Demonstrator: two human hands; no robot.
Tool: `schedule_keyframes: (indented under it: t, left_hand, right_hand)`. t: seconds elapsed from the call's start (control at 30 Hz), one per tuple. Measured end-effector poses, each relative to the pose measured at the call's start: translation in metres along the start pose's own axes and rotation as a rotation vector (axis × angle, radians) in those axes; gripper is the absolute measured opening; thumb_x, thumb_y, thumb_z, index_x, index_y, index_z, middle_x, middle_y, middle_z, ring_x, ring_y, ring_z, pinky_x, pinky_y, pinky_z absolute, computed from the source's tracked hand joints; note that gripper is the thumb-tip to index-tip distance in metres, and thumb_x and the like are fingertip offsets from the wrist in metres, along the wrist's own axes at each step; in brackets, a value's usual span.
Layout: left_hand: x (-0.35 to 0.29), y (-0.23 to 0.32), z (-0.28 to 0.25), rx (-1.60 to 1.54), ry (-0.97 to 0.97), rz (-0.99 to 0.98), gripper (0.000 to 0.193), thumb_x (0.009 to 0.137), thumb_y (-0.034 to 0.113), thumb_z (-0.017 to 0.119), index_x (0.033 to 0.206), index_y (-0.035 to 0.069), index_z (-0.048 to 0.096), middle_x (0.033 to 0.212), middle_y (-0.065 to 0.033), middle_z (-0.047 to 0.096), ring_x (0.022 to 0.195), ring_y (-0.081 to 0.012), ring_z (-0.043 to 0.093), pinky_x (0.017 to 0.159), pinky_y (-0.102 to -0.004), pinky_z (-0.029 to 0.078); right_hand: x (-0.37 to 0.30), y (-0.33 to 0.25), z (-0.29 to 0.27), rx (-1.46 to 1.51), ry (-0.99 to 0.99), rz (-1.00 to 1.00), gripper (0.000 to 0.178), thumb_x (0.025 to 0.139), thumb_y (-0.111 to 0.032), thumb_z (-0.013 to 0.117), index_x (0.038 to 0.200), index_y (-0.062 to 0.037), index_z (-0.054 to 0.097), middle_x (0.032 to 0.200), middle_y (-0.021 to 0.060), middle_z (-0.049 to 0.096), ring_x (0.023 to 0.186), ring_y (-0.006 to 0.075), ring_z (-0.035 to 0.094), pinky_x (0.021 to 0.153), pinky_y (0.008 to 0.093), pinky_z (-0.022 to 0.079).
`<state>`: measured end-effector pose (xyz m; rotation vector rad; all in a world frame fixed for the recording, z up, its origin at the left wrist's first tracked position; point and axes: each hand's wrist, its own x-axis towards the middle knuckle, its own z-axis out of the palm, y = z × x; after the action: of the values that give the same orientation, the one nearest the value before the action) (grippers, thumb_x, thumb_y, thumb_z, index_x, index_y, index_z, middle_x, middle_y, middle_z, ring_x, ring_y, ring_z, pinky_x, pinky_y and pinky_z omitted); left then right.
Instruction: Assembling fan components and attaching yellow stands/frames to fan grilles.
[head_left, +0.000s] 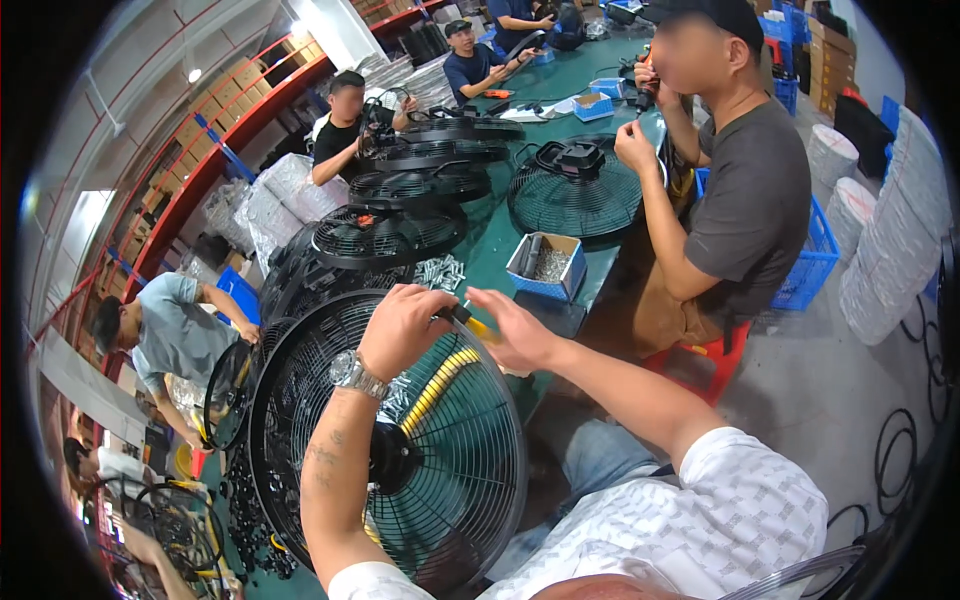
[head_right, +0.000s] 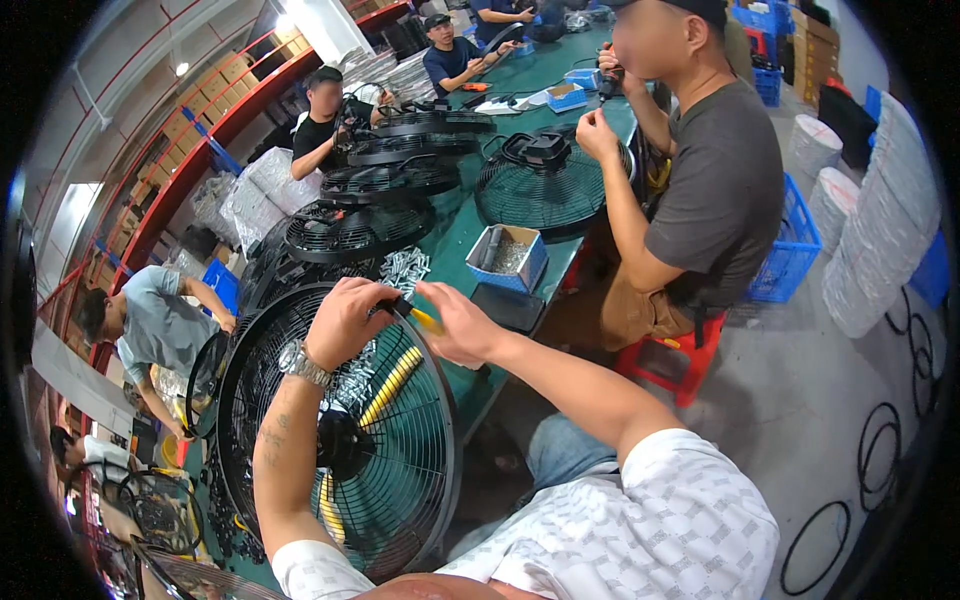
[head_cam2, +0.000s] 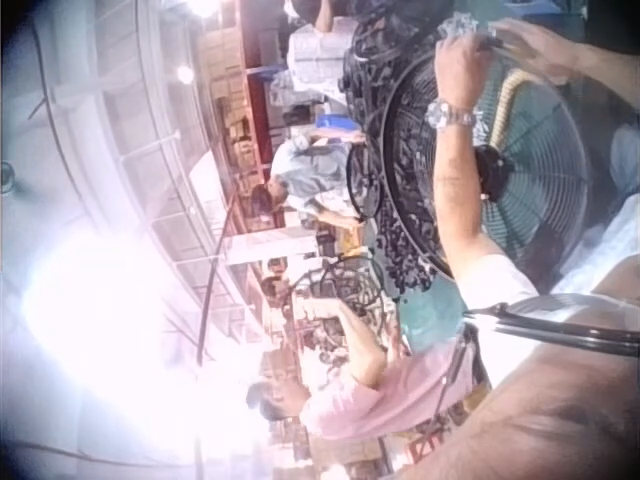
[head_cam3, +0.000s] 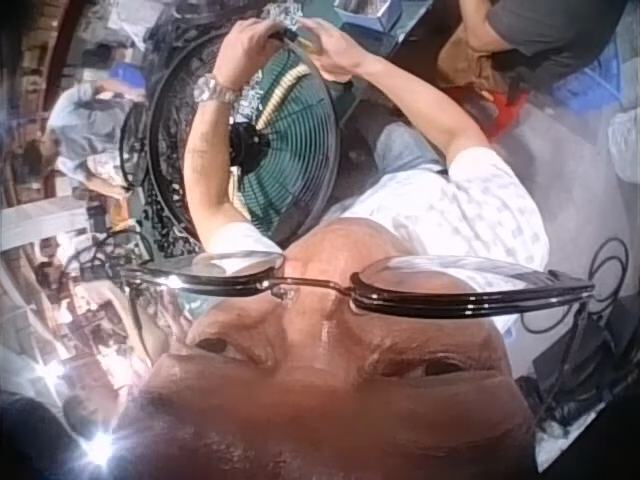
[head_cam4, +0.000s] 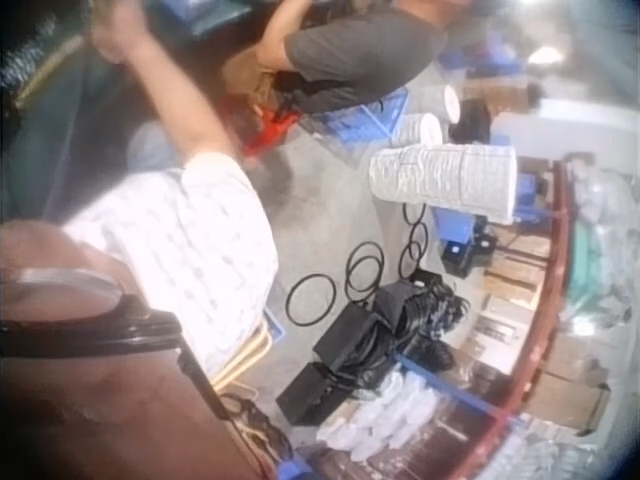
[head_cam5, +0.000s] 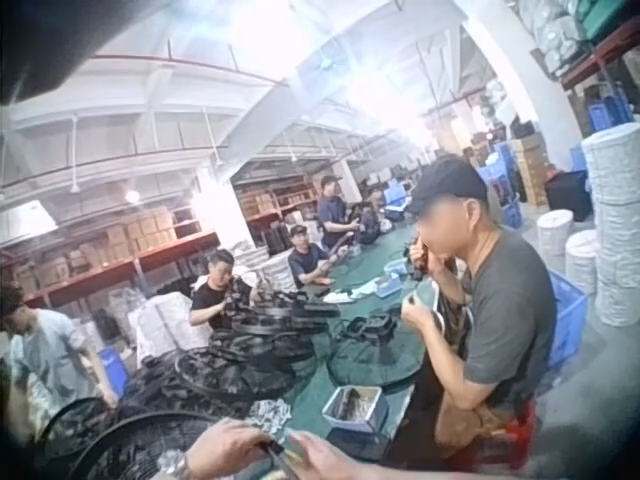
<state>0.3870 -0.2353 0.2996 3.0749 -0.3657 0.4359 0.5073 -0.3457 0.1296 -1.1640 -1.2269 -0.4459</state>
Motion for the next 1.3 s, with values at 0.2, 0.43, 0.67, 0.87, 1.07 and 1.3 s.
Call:
schedule_keyframes:
  t: [0.2,0.43,0.67,0.87,1.07,1.3]
  left_hand:
    - [0.000,0.003,-0.003,0.006,-0.046,-0.024,0.031,0.073,0.010,0.075,0.103,0.007,0.066,0.095,-0.0076,0.068,0.095,-0.0264,0.062,0.089,-0.0375,0.046]
    - [-0.003,-0.011,-0.006,0.000,0.058,-0.027,0.034,0.071,0.007,0.076,0.104,0.006,0.067,0.097,-0.0088,0.068,0.095,-0.0284,0.062,0.087,-0.0377,0.048]
    - [-0.009,-0.025,-0.001,0.012,0.122,-0.010,0.028,0.073,0.011,0.075,0.099,0.006,0.067,0.093,-0.0063,0.069,0.093,-0.0251,0.063,0.086,-0.0370,0.048]
    - [-0.012,-0.028,-0.001,0.003,0.100,-0.016,0.032,0.071,0.005,0.075,0.102,0.005,0.067,0.098,-0.0089,0.069,0.097,-0.0283,0.062,0.088,-0.0379,0.048]
    - [-0.013,-0.032,-0.007,0.000,0.084,-0.014,0.029,0.073,0.005,0.073,0.101,0.004,0.066,0.097,-0.0103,0.068,0.095,-0.0293,0.062,0.086,-0.0380,0.048]
    - [-0.014,-0.034,-0.007,-0.005,0.114,0.015,0.024,0.077,0.013,0.073,0.098,0.006,0.066,0.090,-0.0077,0.069,0.091,-0.0273,0.064,0.086,-0.0374,0.048]
  right_hand:
    - [0.039,0.006,0.016,0.428,-0.446,0.338,0.041,0.082,-0.008,0.067,0.121,-0.0030,0.056,0.087,0.0162,0.065,0.083,0.0350,0.065,0.072,0.0421,0.049]
    - [0.033,0.010,0.020,0.106,-0.336,0.253,0.019,0.083,-0.008,0.059,0.102,-0.0024,0.056,0.081,0.0204,0.064,0.080,0.0406,0.062,0.066,0.0472,0.048]
    - [0.030,0.010,0.021,0.008,-0.263,0.180,0.015,0.081,-0.007,0.058,0.095,-0.0030,0.054,0.072,0.0212,0.061,0.070,0.0428,0.060,0.060,0.0493,0.047]
    - [0.033,0.009,0.020,0.049,-0.270,0.181,0.015,0.080,-0.005,0.056,0.094,-0.0032,0.054,0.071,0.0221,0.060,0.069,0.0436,0.060,0.059,0.0496,0.047]
    - [0.034,0.005,0.019,0.050,-0.307,0.179,0.018,0.084,-0.006,0.057,0.103,-0.0038,0.053,0.073,0.0208,0.060,0.069,0.0411,0.061,0.059,0.0466,0.048]
    - [0.036,0.004,0.017,0.041,-0.331,0.212,0.015,0.087,-0.004,0.054,0.102,-0.0040,0.053,0.073,0.0212,0.059,0.069,0.0404,0.061,0.059,0.0457,0.046]
